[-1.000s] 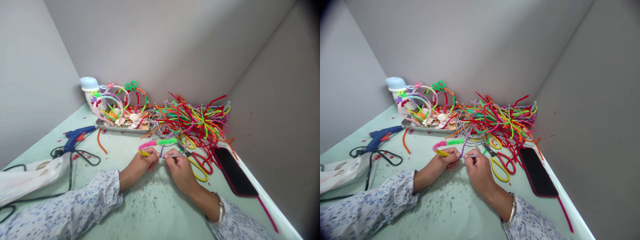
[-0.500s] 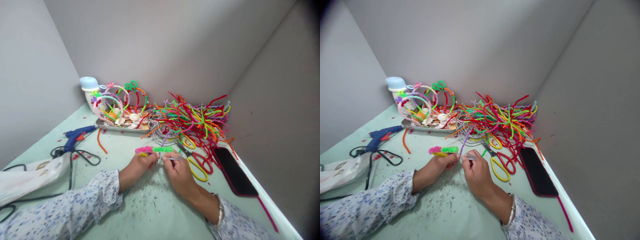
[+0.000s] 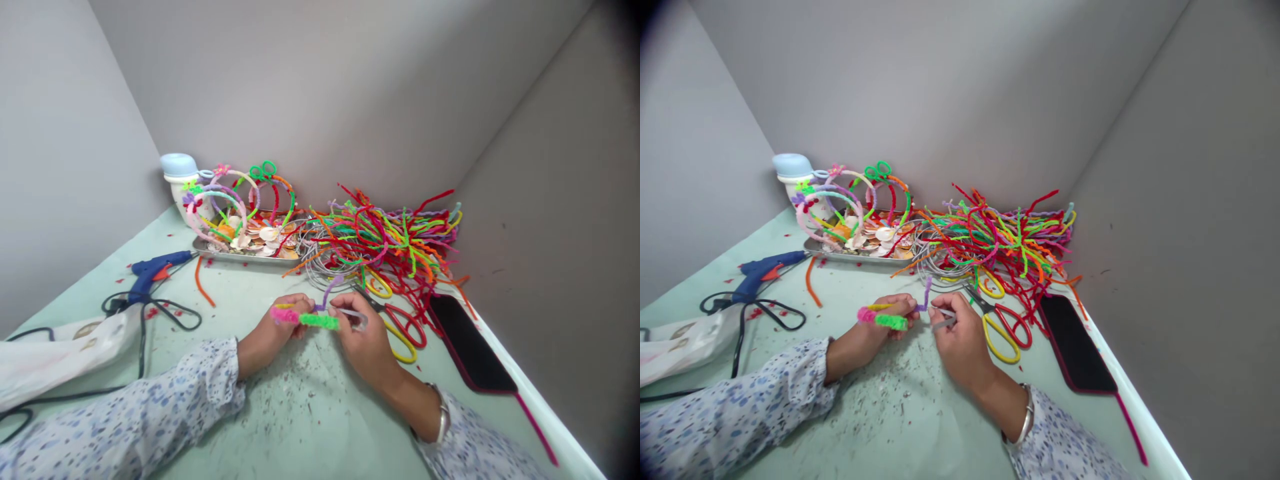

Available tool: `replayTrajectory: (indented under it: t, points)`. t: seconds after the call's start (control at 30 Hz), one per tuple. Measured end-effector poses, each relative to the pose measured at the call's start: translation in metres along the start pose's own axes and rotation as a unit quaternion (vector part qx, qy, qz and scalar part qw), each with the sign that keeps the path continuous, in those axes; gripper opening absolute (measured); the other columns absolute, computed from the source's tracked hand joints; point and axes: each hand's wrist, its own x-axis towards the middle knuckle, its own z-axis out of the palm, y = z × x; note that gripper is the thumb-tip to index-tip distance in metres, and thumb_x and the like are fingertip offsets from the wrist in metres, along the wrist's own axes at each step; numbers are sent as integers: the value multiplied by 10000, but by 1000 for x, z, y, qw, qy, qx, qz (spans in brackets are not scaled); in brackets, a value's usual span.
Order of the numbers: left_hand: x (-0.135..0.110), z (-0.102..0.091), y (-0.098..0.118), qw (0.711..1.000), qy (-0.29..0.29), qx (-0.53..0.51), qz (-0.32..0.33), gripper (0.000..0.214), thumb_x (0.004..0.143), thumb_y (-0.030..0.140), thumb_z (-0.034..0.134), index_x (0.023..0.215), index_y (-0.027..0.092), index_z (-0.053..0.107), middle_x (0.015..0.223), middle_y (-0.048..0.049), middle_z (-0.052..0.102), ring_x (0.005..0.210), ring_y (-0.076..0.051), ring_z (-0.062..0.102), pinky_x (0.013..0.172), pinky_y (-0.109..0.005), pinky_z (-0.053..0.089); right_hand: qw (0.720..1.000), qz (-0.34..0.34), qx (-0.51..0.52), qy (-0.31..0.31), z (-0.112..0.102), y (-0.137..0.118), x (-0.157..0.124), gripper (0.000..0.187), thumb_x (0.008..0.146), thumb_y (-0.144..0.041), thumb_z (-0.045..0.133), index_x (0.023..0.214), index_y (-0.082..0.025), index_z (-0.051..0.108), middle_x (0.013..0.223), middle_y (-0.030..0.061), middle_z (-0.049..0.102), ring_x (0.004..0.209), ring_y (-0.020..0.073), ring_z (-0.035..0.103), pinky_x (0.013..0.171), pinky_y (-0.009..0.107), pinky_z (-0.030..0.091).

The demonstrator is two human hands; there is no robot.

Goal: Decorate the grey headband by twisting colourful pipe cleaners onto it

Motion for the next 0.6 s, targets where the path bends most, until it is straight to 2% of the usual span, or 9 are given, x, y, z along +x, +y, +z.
replayTrajectory:
  t: [0.23, 0.47, 0.6]
  points:
    - [-2, 5, 12, 999, 13, 4, -31, 269, 772, 380, 525, 631, 150, 526, 549, 20, 465, 447, -77, 386, 402, -205, 250, 995, -74, 24, -55, -2, 0, 3, 182, 794, -104, 557, 908, -199, 661, 851, 21, 587, 787, 151, 578, 708, 258, 462]
    - [-4, 5, 11, 999, 11, 13, -34, 246, 787, 361, 528, 669, 146, 535, 581, 19, 468, 493, -81, 393, 435, -203, 279, 996, -57, -11, -61, -3, 1, 5, 210, 835, -170, 554, 984, -208, 697, 847, 30, 598, 744, 152, 577, 679, 263, 464]
    - [-3, 1, 6, 1000, -13, 25, 3, 221, 818, 329, 501, 699, 147, 541, 594, 19, 471, 507, -83, 392, 452, -210, 282, 997, -55, -32, -52, -3, -1, 6, 214, 831, -171, 554, 989, -199, 695, 859, 37, 614, 762, 160, 588, 687, 265, 468]
